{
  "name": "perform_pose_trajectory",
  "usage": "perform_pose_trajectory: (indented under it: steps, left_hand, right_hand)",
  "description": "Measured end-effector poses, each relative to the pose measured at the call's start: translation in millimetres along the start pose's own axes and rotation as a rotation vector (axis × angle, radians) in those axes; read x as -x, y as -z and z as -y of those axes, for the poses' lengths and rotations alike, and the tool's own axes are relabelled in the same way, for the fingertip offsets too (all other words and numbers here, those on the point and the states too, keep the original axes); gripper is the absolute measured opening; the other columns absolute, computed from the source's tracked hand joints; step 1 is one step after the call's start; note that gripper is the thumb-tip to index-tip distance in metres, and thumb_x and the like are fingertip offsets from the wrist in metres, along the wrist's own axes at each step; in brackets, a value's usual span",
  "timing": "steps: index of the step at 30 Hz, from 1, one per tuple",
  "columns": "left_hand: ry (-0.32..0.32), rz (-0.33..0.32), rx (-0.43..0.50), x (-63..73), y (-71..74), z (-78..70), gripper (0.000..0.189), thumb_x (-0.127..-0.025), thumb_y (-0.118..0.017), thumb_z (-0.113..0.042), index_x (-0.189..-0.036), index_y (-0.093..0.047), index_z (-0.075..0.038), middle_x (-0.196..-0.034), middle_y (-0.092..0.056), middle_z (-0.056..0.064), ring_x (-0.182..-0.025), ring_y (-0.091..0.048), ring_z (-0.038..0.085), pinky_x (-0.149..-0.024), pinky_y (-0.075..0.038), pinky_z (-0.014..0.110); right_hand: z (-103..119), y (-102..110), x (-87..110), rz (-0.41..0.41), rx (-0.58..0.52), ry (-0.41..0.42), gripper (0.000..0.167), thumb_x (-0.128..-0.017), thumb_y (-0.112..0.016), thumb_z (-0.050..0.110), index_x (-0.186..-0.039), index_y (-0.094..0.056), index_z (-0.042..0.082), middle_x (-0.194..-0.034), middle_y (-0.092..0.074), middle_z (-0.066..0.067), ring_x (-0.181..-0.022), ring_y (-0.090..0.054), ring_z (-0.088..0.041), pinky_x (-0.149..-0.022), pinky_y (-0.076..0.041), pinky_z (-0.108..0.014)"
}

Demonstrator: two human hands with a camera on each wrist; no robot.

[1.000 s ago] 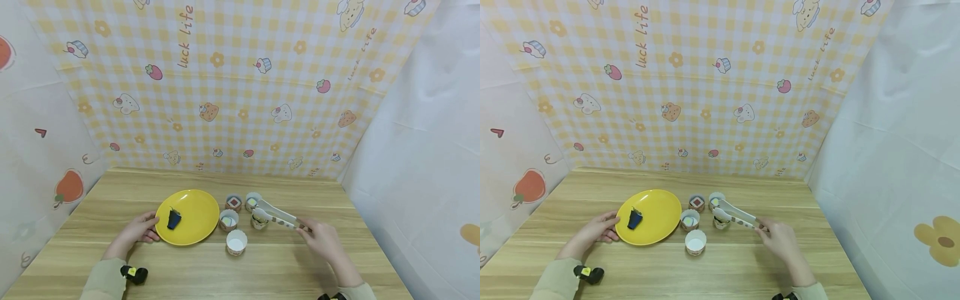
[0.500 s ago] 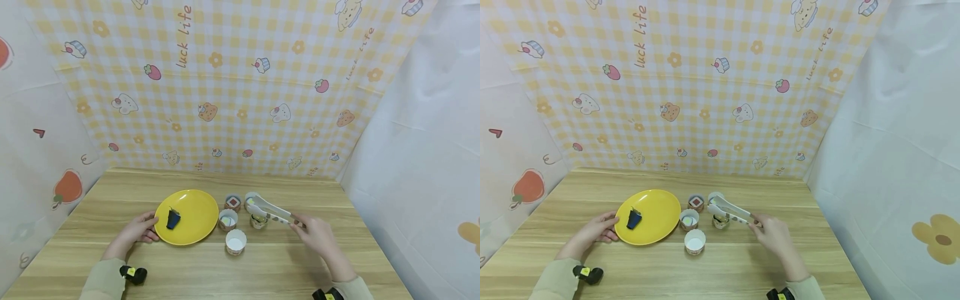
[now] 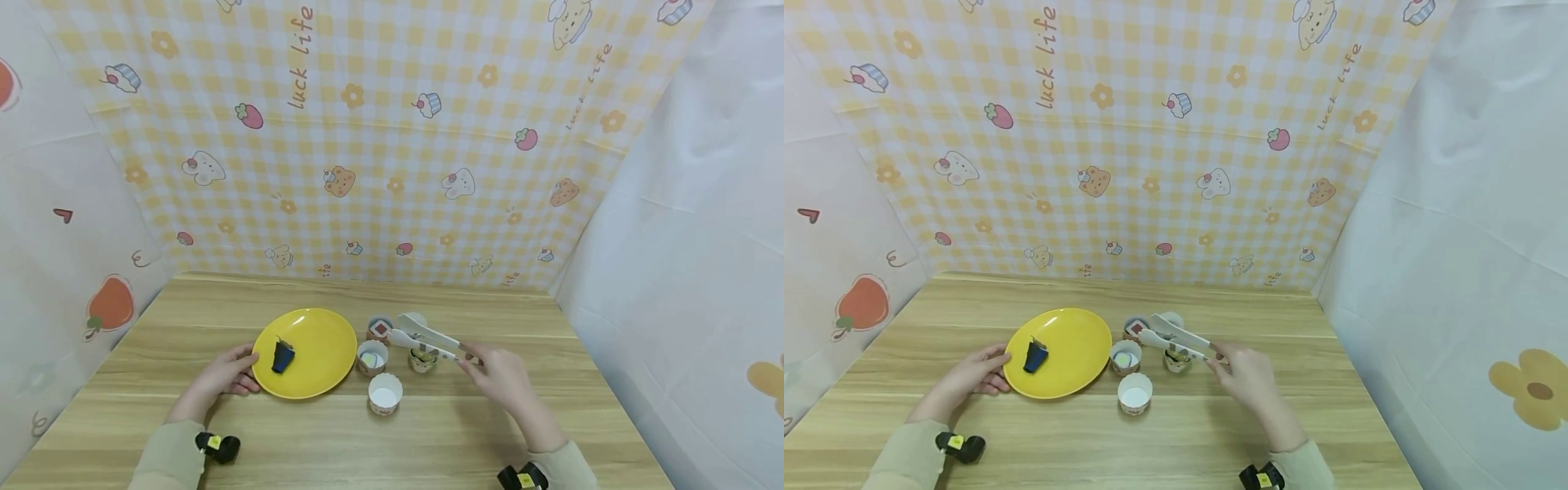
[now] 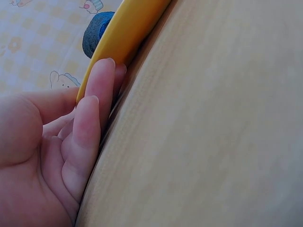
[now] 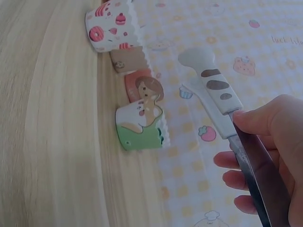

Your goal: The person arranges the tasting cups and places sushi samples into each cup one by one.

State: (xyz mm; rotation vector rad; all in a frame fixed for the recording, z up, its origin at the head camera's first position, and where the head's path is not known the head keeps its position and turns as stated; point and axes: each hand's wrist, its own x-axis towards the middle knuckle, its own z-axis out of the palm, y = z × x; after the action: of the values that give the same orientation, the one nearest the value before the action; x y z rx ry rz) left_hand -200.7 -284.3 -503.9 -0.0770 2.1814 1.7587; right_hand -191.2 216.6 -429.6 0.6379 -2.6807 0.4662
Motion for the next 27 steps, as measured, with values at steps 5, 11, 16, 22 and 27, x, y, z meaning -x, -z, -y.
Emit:
perform_pose_trajectory:
  steps: [5,11,16,22,27]
  left_hand:
    - [-0.006,0.007,-0.002,0.1,-0.3,-1.0,0.058,-0.104,-0.040,-0.019,-0.144,-0.014,0.014,-0.078,-0.061,0.010,-0.062,-0.066,0.020,-0.055,-0.054,0.030]
    - [-0.010,0.012,-0.003,0.5,-0.6,-1.4,0.058,-0.104,-0.039,-0.019,-0.144,-0.014,0.015,-0.077,-0.061,0.010,-0.062,-0.065,0.019,-0.055,-0.054,0.030]
    - [-0.005,0.007,-0.002,1.1,-0.3,-0.8,0.058,-0.104,-0.040,-0.019,-0.144,-0.014,0.014,-0.076,-0.061,0.010,-0.062,-0.066,0.020,-0.055,-0.055,0.030]
    - [-0.003,0.008,0.002,1.0,0.1,-0.4,0.058,-0.104,-0.040,-0.020,-0.145,-0.014,0.013,-0.077,-0.061,0.010,-0.063,-0.066,0.020,-0.055,-0.055,0.030]
    - [-0.004,0.008,-0.001,0.7,0.5,0.0,0.058,-0.104,-0.040,-0.020,-0.145,-0.015,0.013,-0.077,-0.062,0.010,-0.063,-0.066,0.021,-0.056,-0.055,0.031]
  right_hand:
    - [9.0,-0.9,-5.1,0.005,0.000,0.003,0.031,-0.083,-0.076,0.024,-0.110,-0.071,0.009,-0.082,-0.067,0.007,-0.051,-0.043,0.005,-0.045,-0.036,-0.020]
    - [18.8,-2.2,-10.0,0.023,-0.003,-0.008,0.032,-0.083,-0.076,0.024,-0.112,-0.071,0.011,-0.083,-0.067,0.008,-0.050,-0.040,0.004,-0.044,-0.034,-0.021]
    - [27.0,-4.9,-14.5,0.026,-0.018,-0.002,0.032,-0.083,-0.075,0.025,-0.111,-0.071,0.011,-0.083,-0.068,0.007,-0.051,-0.042,0.004,-0.044,-0.035,-0.021]
    - [38.8,-8.4,-19.7,0.036,-0.038,-0.007,0.031,-0.086,-0.073,0.027,-0.113,-0.070,0.012,-0.084,-0.068,0.009,-0.047,-0.039,0.003,-0.041,-0.032,-0.021]
    - [48.4,-11.2,-22.8,0.051,-0.064,-0.002,0.029,-0.086,-0.072,0.026,-0.112,-0.071,0.013,-0.085,-0.068,0.008,-0.047,-0.037,0.002,-0.041,-0.033,-0.021]
